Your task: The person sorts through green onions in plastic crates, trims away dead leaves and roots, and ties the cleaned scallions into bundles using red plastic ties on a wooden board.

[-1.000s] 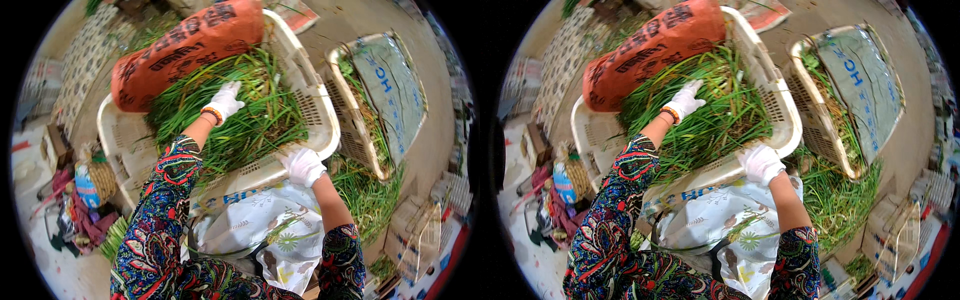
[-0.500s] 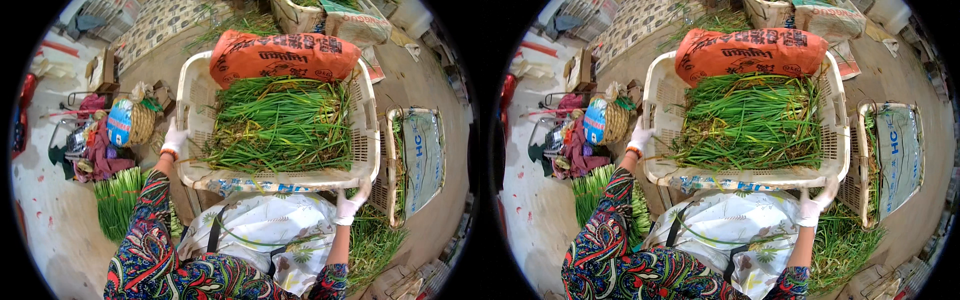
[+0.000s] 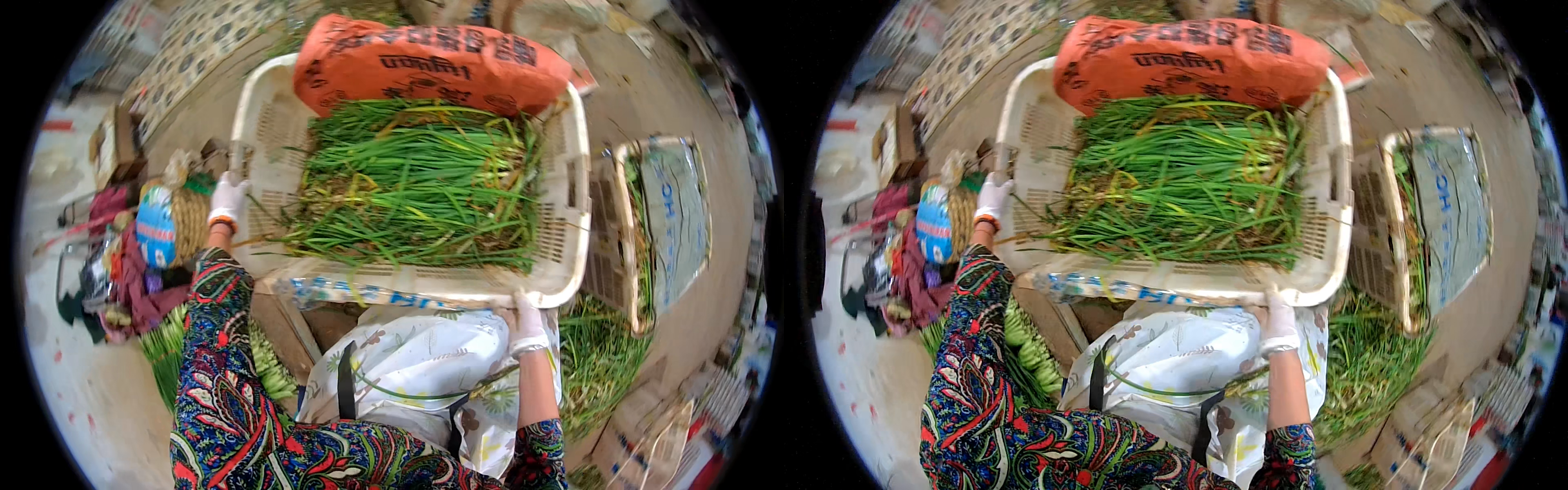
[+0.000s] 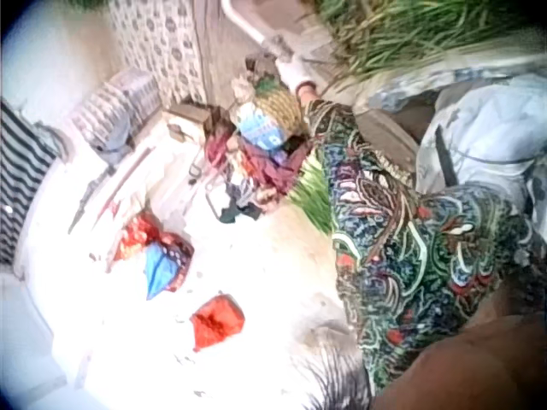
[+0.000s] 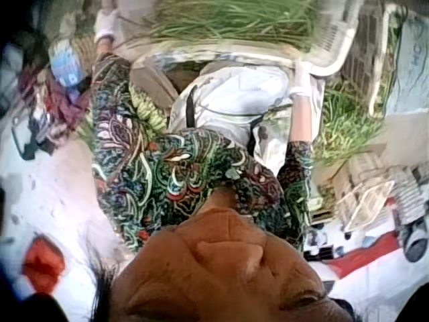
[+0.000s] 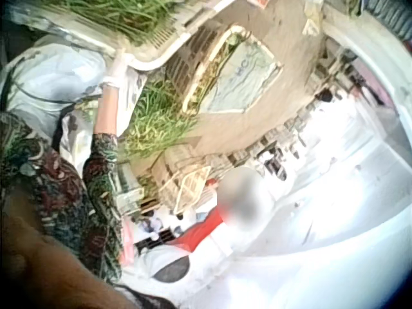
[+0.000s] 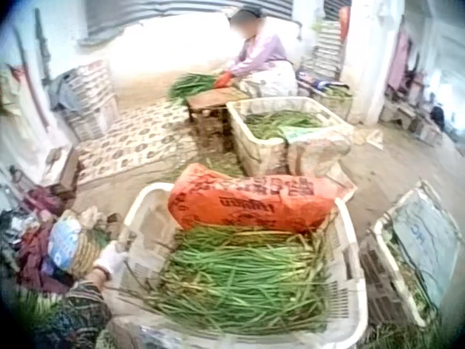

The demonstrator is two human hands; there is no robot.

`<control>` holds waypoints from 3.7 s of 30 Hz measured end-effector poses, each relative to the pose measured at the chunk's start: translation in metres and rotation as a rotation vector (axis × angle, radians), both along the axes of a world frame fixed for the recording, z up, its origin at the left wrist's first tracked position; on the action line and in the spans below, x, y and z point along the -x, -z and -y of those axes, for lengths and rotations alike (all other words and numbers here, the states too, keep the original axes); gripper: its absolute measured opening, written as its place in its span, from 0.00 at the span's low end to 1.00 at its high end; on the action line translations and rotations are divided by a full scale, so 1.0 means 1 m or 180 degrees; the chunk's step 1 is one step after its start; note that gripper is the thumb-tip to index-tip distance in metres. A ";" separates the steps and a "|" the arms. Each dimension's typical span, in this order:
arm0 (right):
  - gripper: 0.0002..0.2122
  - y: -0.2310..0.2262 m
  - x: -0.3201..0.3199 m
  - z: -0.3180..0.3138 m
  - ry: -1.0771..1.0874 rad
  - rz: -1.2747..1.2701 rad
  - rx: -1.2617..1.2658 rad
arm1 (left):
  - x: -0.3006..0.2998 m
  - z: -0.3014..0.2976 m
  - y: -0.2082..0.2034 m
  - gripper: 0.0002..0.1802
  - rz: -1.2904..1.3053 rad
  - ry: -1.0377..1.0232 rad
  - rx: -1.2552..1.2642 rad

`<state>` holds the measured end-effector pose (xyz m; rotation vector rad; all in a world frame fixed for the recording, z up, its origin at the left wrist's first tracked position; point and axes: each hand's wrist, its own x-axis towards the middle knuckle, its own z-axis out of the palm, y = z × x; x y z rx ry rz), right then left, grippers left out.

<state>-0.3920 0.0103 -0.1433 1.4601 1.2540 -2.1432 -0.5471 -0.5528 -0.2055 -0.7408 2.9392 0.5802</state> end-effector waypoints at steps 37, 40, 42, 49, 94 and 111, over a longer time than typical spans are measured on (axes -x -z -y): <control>0.25 -0.002 0.126 -0.300 -0.3833 0.1156 -0.3845 | -0.107 -0.355 -0.046 0.24 0.0182 0.2679 -0.0383; 0.27 -0.005 0.139 -0.282 -0.3585 0.1279 -0.3358 | -0.110 -0.348 -0.048 0.21 0.0213 0.2517 -0.0290; 0.23 0.037 0.121 -0.311 -0.4297 0.1053 -0.3841 | -0.106 -0.357 -0.047 0.20 0.0175 0.2686 -0.0317; 0.25 0.022 0.077 -0.281 -0.3404 0.1437 -0.3650 | -0.104 -0.356 -0.046 0.17 0.0417 0.2630 -0.0209; 0.20 0.009 0.157 -0.030 -0.6398 -0.3551 -0.4206 | 0.165 -0.306 0.073 0.71 0.1361 0.1840 0.0643; 0.07 0.007 0.155 -0.032 -0.6311 -0.3604 -0.4146 | 0.128 -0.310 0.077 0.46 0.1365 0.1540 -0.0442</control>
